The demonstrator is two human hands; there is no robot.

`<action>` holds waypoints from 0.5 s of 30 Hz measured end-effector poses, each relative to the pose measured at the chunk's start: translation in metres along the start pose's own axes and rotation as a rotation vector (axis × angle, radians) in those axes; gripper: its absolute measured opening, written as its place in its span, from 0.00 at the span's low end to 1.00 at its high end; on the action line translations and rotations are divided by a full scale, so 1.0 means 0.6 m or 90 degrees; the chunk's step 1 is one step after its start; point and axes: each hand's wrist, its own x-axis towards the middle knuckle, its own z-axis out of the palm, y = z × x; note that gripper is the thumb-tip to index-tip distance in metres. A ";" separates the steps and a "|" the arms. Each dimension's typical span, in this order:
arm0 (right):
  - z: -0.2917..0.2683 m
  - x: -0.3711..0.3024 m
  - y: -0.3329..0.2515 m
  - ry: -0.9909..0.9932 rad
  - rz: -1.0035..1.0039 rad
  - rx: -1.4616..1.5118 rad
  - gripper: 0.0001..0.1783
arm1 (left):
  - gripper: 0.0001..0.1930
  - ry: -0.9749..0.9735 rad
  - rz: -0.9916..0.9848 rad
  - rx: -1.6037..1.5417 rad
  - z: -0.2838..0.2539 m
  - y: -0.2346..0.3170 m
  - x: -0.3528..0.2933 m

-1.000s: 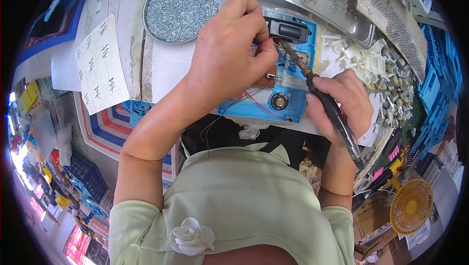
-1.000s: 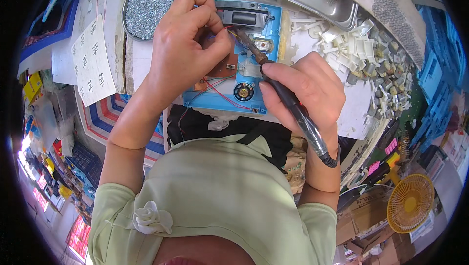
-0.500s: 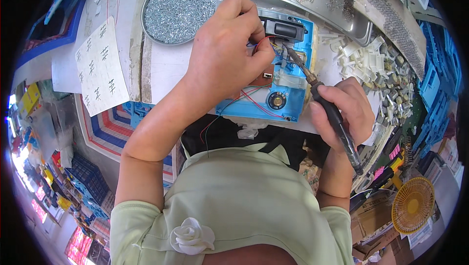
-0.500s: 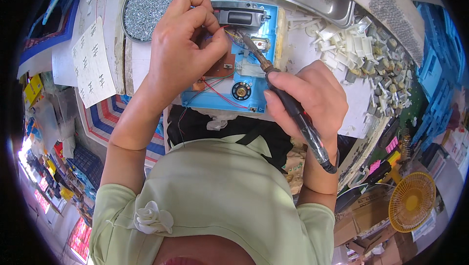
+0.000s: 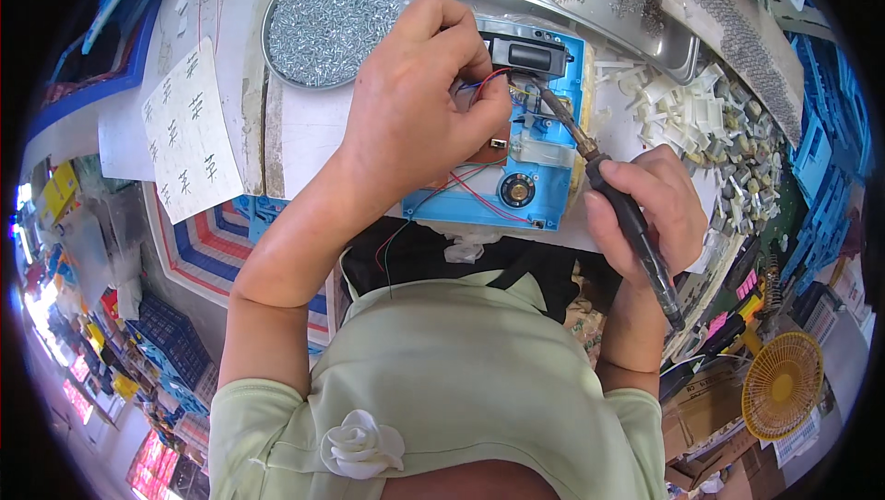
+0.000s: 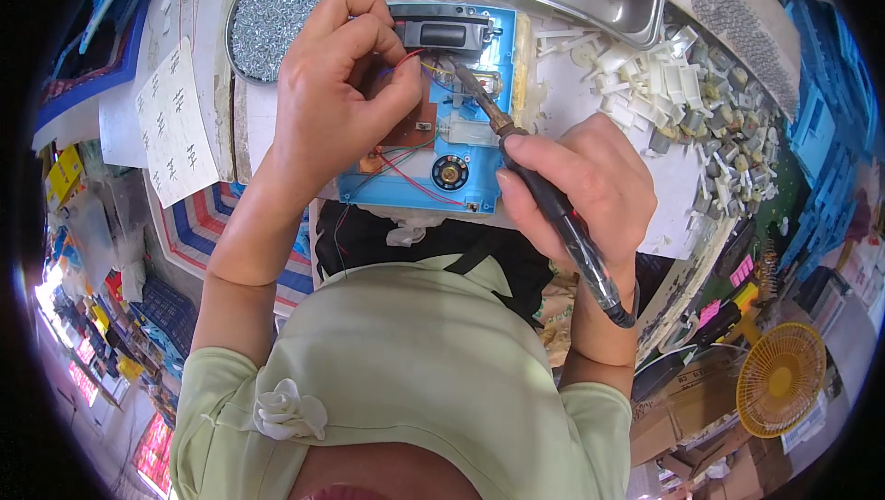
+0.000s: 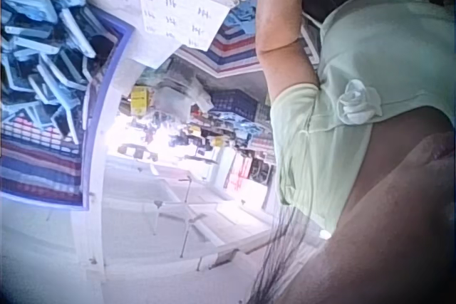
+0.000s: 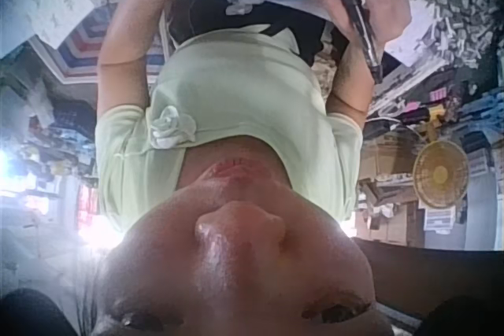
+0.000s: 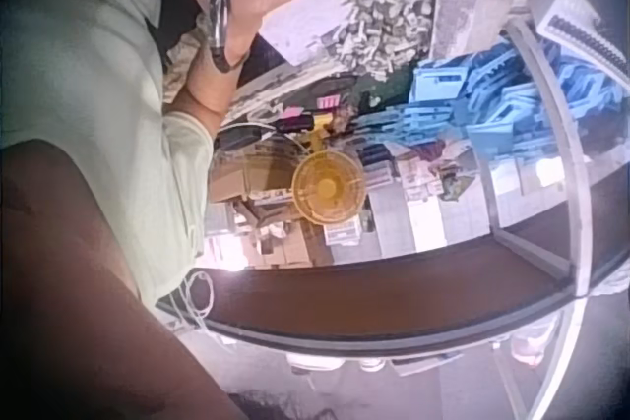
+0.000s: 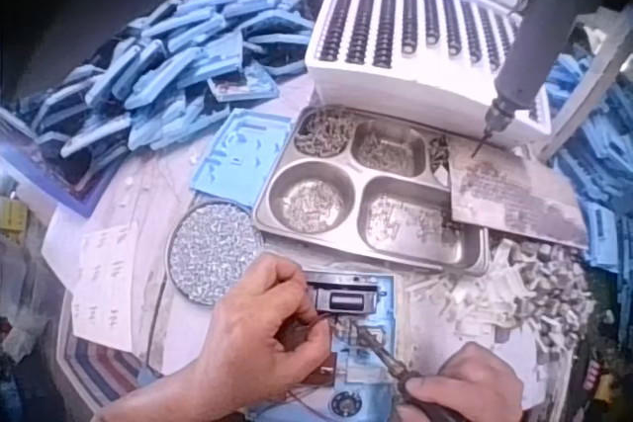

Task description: Assembling an electronic device by installing internal components, soldering connections, and securing the outer case.

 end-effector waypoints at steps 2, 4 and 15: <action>0.001 0.000 0.000 0.002 -0.001 0.005 0.19 | 0.06 0.004 0.006 -0.006 0.001 -0.001 -0.001; 0.000 0.000 -0.001 0.003 0.003 0.003 0.18 | 0.06 0.000 -0.006 -0.016 0.001 -0.001 -0.002; 0.008 0.006 -0.002 0.001 -0.013 0.025 0.19 | 0.05 -0.002 0.024 -0.016 -0.003 -0.003 -0.003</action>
